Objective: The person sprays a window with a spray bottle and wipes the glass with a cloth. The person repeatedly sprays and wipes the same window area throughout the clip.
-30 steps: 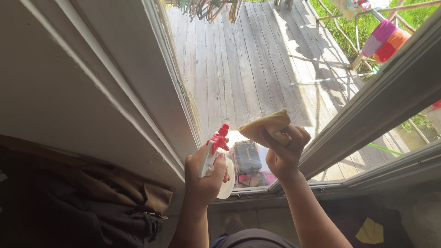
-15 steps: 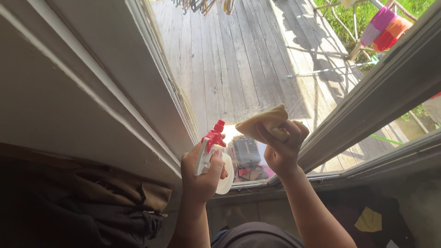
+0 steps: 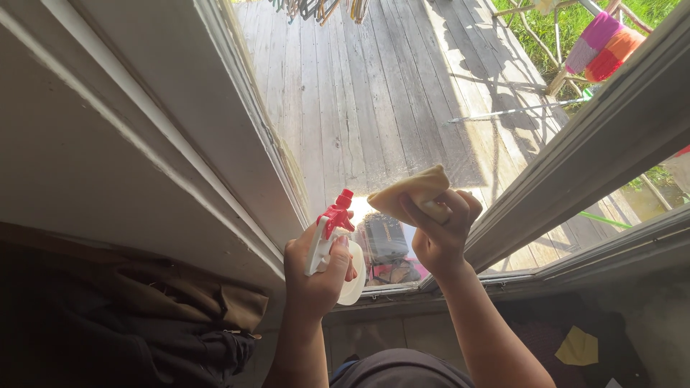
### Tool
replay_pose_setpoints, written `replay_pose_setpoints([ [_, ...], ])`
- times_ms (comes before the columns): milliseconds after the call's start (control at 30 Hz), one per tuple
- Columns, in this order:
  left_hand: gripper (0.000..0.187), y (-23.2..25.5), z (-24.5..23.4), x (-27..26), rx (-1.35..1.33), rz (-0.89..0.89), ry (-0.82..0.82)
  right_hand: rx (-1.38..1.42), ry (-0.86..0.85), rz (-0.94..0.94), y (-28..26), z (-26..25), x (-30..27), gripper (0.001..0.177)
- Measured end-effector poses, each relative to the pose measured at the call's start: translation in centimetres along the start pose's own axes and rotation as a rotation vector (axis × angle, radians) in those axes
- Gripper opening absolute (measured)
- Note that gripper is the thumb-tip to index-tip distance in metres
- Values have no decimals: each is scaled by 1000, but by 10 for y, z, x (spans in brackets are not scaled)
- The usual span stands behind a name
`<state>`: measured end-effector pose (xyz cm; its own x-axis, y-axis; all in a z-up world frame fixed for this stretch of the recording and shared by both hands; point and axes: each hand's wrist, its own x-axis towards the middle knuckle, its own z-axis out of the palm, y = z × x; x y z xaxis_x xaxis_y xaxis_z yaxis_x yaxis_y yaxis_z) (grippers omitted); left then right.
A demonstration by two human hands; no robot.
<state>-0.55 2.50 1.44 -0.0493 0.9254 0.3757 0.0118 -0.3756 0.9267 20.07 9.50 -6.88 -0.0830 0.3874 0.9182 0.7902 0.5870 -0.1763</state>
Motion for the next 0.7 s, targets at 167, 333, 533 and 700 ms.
replay_pose_setpoints([
  [167, 29, 0, 2, -1, -24, -17, 3, 4, 1, -4, 0, -2, 1, 51],
  [333, 32, 2, 3, -3, -24, -29, 10, -1, -4, -3, 0, -2, -1, 49],
  [533, 31, -1, 2, -6, -22, -27, 17, -2, -6, 8, -1, -1, -2, 46],
  [700, 22, 18, 5, 0, 35, 75, 39, -4, 201, -216, 20, 8, 1, 39],
])
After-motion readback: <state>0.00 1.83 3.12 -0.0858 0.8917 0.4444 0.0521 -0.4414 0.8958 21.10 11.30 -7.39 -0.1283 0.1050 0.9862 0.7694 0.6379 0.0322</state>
